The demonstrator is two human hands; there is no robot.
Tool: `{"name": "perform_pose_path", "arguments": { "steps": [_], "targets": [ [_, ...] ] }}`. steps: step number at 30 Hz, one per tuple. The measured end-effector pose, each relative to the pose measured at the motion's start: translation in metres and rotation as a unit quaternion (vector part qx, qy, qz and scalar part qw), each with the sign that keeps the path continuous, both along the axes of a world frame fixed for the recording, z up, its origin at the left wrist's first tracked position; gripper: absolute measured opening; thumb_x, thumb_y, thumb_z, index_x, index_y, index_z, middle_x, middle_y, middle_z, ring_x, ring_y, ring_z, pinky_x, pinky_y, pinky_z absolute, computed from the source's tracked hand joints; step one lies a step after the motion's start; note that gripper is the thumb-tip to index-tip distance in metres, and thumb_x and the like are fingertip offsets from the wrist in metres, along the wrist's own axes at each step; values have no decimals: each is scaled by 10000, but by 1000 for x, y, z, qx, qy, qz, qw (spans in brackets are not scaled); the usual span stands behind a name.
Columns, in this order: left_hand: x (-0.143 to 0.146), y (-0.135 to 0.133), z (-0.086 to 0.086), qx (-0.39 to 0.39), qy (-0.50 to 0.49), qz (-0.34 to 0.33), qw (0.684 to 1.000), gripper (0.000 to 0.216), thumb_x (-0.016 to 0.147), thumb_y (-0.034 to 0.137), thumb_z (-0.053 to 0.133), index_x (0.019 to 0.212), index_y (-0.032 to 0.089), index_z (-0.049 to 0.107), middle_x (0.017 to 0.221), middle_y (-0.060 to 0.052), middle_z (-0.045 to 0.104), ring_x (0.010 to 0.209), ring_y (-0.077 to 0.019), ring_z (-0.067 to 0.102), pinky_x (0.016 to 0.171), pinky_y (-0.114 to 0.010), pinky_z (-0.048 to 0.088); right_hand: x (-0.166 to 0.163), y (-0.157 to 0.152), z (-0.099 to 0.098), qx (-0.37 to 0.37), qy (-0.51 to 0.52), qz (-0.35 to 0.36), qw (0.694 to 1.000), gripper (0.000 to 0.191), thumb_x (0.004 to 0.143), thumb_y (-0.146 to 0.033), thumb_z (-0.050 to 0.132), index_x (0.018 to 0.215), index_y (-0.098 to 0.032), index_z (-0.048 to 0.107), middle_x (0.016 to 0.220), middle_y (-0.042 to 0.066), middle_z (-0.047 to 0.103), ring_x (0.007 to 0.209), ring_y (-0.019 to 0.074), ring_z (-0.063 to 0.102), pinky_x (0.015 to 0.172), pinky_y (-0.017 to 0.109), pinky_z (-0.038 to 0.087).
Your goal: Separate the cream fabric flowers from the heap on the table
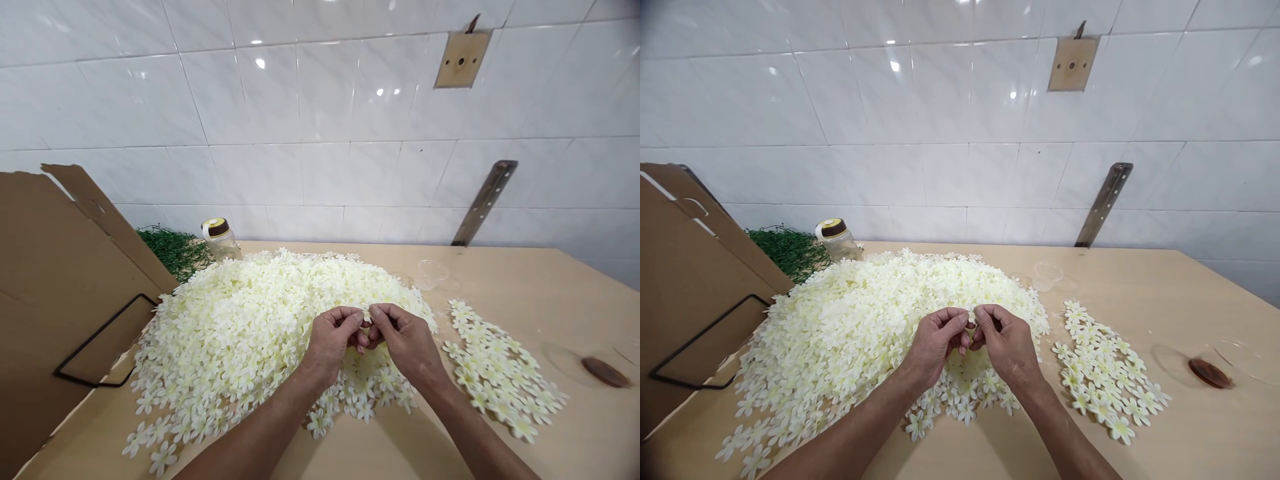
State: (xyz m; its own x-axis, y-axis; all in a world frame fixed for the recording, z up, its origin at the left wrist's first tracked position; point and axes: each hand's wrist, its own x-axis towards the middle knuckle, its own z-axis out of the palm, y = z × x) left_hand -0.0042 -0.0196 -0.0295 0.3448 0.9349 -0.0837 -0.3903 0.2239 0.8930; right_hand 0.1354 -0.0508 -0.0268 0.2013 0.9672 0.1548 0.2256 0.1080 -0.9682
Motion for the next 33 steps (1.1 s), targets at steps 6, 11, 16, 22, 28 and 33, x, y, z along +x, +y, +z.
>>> {"name": "perform_pose_path", "arguments": {
  "steps": [6, 11, 16, 22, 28, 33],
  "targets": [
    [0, 0, 0, 5, 10, 1, 1000, 241, 763, 320, 745, 816, 92, 688, 564, -28, 599, 505, -109, 539, 503, -231, 437, -1, -1, 5, -16, 26, -9, 999, 400, 796, -557, 704, 869, -163, 702, 612, 21, 656, 564, 171, 627, 559, 288, 578],
    [1, -2, 0, 11, 21, 15, 1000, 221, 751, 309, 746, 785, 101, 681, 603, -34, 615, 508, -114, 552, 485, -234, 443, 0, -3, 10, -15, -40, -46, 998, 373, 813, -554, 675, 770, -184, 686, 559, 5, 633, 514, 164, 628, 522, 256, 536],
    [0, -2, 1, 23, 22, 5, 999, 251, 734, 337, 764, 780, 104, 682, 658, -48, 636, 526, -126, 574, 484, -242, 455, 1, -4, 11, -8, -116, -52, 992, 387, 860, -562, 611, 749, -195, 669, 526, 4, 632, 471, 174, 635, 502, 256, 497],
    [-1, -2, -1, 4, 12, -9, 1000, 253, 759, 341, 751, 770, 100, 677, 617, -46, 629, 513, -111, 548, 505, -237, 447, 4, -3, 5, 36, -146, 9, 989, 407, 953, -533, 467, 716, -223, 581, 538, -9, 594, 490, 173, 634, 532, 265, 507],
    [0, -2, 0, 0, 10, 0, 1000, 247, 743, 330, 757, 750, 101, 665, 636, -51, 632, 511, -118, 554, 503, -247, 445, 5, -2, 3, -1, -66, 24, 998, 372, 917, -554, 533, 823, -205, 619, 581, -2, 614, 523, 180, 637, 565, 298, 555],
    [-1, -1, 1, 5, 15, 19, 1000, 240, 770, 336, 725, 770, 103, 668, 571, -34, 606, 493, -116, 539, 498, -243, 440, 3, -1, 2, 2, 19, 34, 999, 402, 831, -537, 674, 1014, -179, 657, 769, 47, 692, 600, 180, 639, 564, 318, 592]
  ]
}}
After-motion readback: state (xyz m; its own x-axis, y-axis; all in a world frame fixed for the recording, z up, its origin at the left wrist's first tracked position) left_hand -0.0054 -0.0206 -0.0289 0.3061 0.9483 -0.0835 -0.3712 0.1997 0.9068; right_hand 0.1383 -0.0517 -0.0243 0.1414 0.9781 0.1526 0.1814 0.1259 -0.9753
